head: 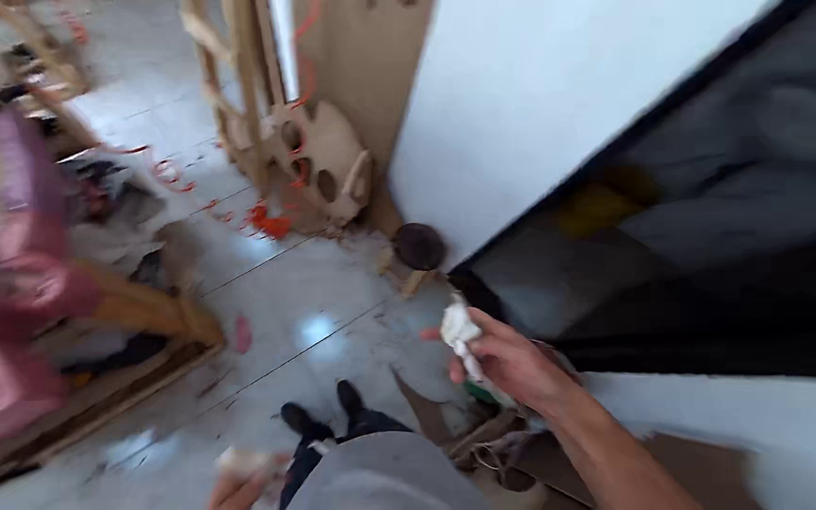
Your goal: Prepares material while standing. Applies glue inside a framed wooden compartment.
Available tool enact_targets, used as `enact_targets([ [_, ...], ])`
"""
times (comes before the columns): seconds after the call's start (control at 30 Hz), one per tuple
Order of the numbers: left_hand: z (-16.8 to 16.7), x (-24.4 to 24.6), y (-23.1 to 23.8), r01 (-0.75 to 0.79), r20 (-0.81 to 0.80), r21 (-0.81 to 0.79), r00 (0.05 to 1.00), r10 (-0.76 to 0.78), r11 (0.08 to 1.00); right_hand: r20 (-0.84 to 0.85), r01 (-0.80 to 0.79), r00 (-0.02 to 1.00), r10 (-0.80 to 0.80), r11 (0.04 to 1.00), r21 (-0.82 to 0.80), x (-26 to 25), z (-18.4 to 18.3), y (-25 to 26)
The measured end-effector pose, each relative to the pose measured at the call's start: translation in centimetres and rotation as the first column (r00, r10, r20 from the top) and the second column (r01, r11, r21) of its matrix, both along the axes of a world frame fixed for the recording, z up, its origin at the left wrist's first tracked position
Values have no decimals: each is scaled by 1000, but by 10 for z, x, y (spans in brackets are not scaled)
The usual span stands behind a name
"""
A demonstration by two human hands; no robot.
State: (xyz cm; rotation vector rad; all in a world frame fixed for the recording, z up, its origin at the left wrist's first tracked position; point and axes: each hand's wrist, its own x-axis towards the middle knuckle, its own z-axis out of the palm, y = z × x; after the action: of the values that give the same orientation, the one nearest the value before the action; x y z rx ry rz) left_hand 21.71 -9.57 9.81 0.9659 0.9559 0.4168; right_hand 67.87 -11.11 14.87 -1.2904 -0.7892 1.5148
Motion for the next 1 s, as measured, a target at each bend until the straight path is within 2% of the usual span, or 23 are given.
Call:
enact_targets([
  [0.03, -6, 25, 6, -56, 149, 8, 987, 54, 998, -55, -16, 998, 16, 1000, 6, -19, -8, 3],
  [0.1, -1, 66, 22, -187, 333, -97, 919, 209, 978, -136, -44, 989, 53, 997, 64, -51, -25, 5],
  [0.2, -1, 101, 32, -291, 452, -174, 826, 339, 941, -35, -26, 999, 31, 990, 138, -93, -46, 6],
  [0.3, 1, 123, 28, -322, 509, -122, 791, 338, 939, 137, 78, 987, -82, 996, 31, -126, -55, 12],
  [0.4, 6, 143, 22, -284, 452, -86, 843, 291, 955, 238, 25, 971, -31, 999, 31, -143, -43, 9],
  [0.5, 8, 156, 16, -345, 333, -85, 874, 353, 935, 184, -68, 981, 55, 995, 66, -135, -32, 0],
  [0.53, 7, 159, 14, -376, 274, 35, 894, 353, 926, 173, -54, 984, 44, 997, 53, -129, -30, -2],
  [0.57, 4, 161, 12, -379, 192, 239, 921, 339, 894, 162, -15, 987, 11, 1000, 27, -124, -29, -6],
  [0.6, 1, 162, 9, -332, 97, 475, 940, 326, 815, 114, 20, 993, -18, 1000, -17, -119, -27, -10],
  [0.67, -2, 162, 6, -91, -103, 825, 946, 306, 559, -178, -33, 984, 13, 993, -110, -110, -21, -20],
  [0.73, 3, 164, 5, 221, -306, 921, 920, 246, 321, -438, -102, 899, 28, 984, -145, -108, -22, -28],
  [0.8, 10, 170, 3, 344, -379, 913, 914, 143, 220, -498, -28, 862, -88, 975, -222, -109, -27, -33],
  [0.83, 12, 172, 1, 336, -363, 917, 926, 104, 214, -478, 24, 866, -147, 967, -253, -106, -31, -35],
  [0.9, 17, 172, 0, 251, -290, 930, 950, 114, 268, -380, 112, 901, -209, 959, -262, -98, -38, -39],
  [0.93, 19, 171, 1, 198, -253, 925, 958, 134, 325, -337, 137, 916, -216, 960, -243, -92, -41, -43],
  [1.0, 23, 167, 4, 92, -172, 851, 979, 109, 516, -306, 154, 929, -210, 968, -198, -80, -44, -52],
])
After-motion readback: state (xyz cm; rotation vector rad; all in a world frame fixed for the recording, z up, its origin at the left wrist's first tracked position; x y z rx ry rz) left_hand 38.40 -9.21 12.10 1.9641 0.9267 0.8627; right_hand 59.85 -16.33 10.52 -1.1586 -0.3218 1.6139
